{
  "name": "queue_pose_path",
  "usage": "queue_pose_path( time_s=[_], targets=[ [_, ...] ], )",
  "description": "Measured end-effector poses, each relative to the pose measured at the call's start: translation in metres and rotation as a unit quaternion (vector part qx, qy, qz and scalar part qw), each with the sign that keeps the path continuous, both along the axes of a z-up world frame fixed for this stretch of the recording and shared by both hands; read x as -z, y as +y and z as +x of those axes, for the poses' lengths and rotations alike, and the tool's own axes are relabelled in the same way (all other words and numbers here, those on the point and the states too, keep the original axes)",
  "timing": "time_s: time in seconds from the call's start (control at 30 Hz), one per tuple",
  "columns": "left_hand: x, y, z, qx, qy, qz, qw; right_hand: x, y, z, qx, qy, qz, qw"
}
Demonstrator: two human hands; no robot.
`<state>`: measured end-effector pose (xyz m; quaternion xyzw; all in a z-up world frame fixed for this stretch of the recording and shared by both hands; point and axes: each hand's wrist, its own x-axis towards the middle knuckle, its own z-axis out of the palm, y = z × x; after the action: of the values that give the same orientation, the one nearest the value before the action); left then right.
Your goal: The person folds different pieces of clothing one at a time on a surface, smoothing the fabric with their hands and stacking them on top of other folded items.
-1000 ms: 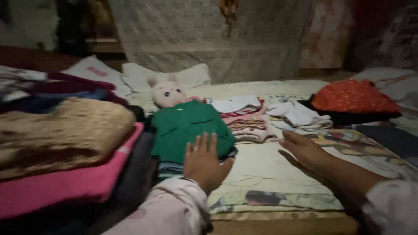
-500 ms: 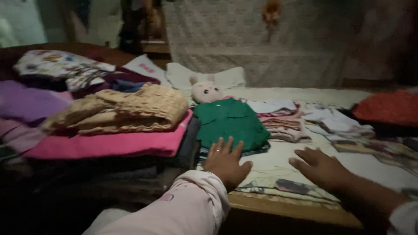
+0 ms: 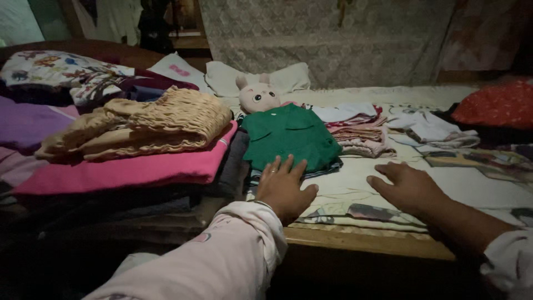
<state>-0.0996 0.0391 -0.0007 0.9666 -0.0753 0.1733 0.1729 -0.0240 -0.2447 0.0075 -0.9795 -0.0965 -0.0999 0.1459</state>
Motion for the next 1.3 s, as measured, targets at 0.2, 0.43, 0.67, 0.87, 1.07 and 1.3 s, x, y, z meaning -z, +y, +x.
queue_pose_path(
  time_s=[0.2,0.43,0.67,0.87,1.07,1.3],
  targets=[
    [0.0,0.0,0.002,0.001,-0.014,-0.005,1.0,0.002,-0.001,-0.008,-0.024,-0.036,0.07,0.997],
    [0.001,0.001,0.0,-0.001,-0.097,-0.017,0.995,0.003,-0.006,-0.022,-0.021,-0.006,0.144,0.989],
    [-0.03,-0.025,0.006,-0.07,-0.05,0.067,0.994,-0.004,-0.006,-0.034,-0.012,-0.005,0.185,0.983],
    [-0.022,-0.035,0.091,0.06,-0.074,-0.087,0.992,-0.006,-0.004,-0.039,-0.014,-0.01,0.222,0.975],
    [0.006,-0.033,0.093,0.035,-0.124,-0.103,0.986,-0.009,-0.004,-0.034,0.001,-0.006,0.186,0.983],
    [0.008,-0.037,0.101,0.015,-0.137,-0.115,0.984,-0.003,-0.009,-0.028,-0.02,-0.001,0.226,0.974]
  ],
)
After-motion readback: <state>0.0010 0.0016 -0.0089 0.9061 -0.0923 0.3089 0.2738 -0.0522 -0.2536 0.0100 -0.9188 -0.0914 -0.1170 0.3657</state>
